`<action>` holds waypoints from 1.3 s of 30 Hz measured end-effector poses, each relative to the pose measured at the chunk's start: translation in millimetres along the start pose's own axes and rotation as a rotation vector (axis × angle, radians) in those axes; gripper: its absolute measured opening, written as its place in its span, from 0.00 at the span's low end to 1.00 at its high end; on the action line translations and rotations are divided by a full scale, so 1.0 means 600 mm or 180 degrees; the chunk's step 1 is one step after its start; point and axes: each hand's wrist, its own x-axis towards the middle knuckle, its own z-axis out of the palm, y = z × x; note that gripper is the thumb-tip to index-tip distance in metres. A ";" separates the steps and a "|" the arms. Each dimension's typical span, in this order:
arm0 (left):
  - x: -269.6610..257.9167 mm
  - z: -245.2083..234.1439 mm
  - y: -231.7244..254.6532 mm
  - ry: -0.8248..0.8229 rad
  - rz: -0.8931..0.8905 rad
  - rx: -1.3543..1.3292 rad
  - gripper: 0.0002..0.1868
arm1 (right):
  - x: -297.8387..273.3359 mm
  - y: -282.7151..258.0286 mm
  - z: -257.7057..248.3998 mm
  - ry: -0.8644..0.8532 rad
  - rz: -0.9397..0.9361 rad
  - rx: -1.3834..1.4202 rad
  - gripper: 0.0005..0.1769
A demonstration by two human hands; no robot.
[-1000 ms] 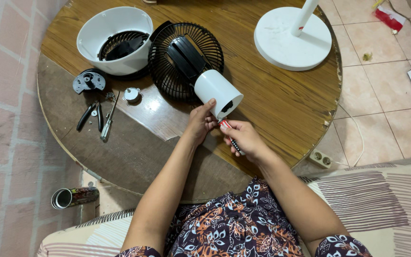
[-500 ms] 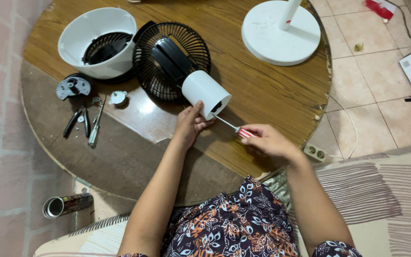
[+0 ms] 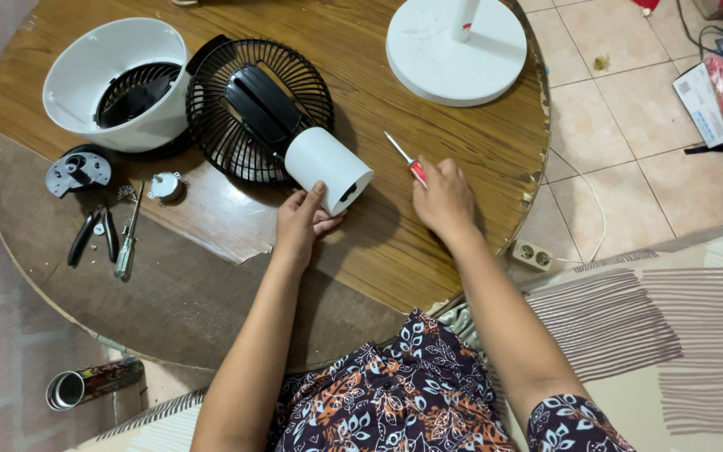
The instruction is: The person assembles an electric fan by securing the motor housing to the fan cage with screws, then attaching the fan blade to the motor shaft and fastening it with a nut. The person uses a screwdriver to tighten the screws and secures the blade nut by hand.
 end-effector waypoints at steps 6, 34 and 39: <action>-0.008 0.016 0.014 0.0212 0.0067 0.0403 0.37 | 0.016 -0.019 0.012 0.0214 -0.0175 -0.0131 0.28; -0.049 -0.003 0.036 0.0675 0.0136 0.0831 0.34 | -0.021 -0.056 -0.042 0.0702 -0.0345 -0.0185 0.29; -0.069 -0.075 0.061 0.0898 0.0619 0.0782 0.28 | -0.049 -0.152 -0.065 0.1225 -0.1122 0.0361 0.21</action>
